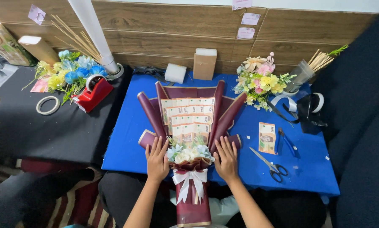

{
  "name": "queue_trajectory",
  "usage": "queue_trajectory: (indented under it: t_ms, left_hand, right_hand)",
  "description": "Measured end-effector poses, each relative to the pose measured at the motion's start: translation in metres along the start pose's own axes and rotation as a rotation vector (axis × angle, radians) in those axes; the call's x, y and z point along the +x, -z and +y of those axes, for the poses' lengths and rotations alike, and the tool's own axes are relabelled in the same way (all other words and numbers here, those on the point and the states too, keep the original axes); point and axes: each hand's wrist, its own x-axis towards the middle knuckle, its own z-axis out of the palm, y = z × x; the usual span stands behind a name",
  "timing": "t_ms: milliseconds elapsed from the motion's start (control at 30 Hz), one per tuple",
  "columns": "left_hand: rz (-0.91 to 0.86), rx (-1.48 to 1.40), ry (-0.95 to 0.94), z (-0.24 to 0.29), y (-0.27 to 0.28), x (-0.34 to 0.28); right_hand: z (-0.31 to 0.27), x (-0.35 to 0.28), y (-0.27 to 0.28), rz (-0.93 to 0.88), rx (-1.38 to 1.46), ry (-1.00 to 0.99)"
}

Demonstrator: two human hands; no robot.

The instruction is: The person creates a decorative white ribbon bow and attaches it to the base of a bouquet made of banknotes and flowers.

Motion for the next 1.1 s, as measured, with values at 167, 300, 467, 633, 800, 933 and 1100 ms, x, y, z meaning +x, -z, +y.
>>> queue_trajectory:
  t_ms: [167,300,467,633,800,933,1100]
  left_hand:
    - [0.018,0.009,0.011,-0.004,-0.003,-0.004]
    - [0.009,0.017,0.033,-0.004,-0.005,-0.004]
    - [-0.009,0.0,0.022,-0.001,-0.001,-0.002]
    - [0.005,0.004,0.042,-0.003,-0.003,-0.003]
    - [0.006,-0.029,0.051,0.0,0.0,-0.001]
    - [-0.001,-0.041,0.053,-0.003,-0.001,-0.002]
    - [-0.016,-0.023,0.052,-0.003,0.0,-0.001]
  right_hand:
    - [-0.001,0.0,0.003,-0.007,0.004,0.007]
    - [-0.003,0.002,0.003,-0.025,-0.013,0.021]
    - [0.0,0.0,0.0,-0.001,-0.028,0.06]
    - [-0.001,0.001,0.001,0.009,-0.028,0.059]
    - [-0.005,0.003,0.005,-0.022,0.011,0.026]
    - [-0.006,0.005,0.008,-0.055,-0.02,0.029]
    - [-0.007,0.006,0.008,-0.081,-0.027,0.027]
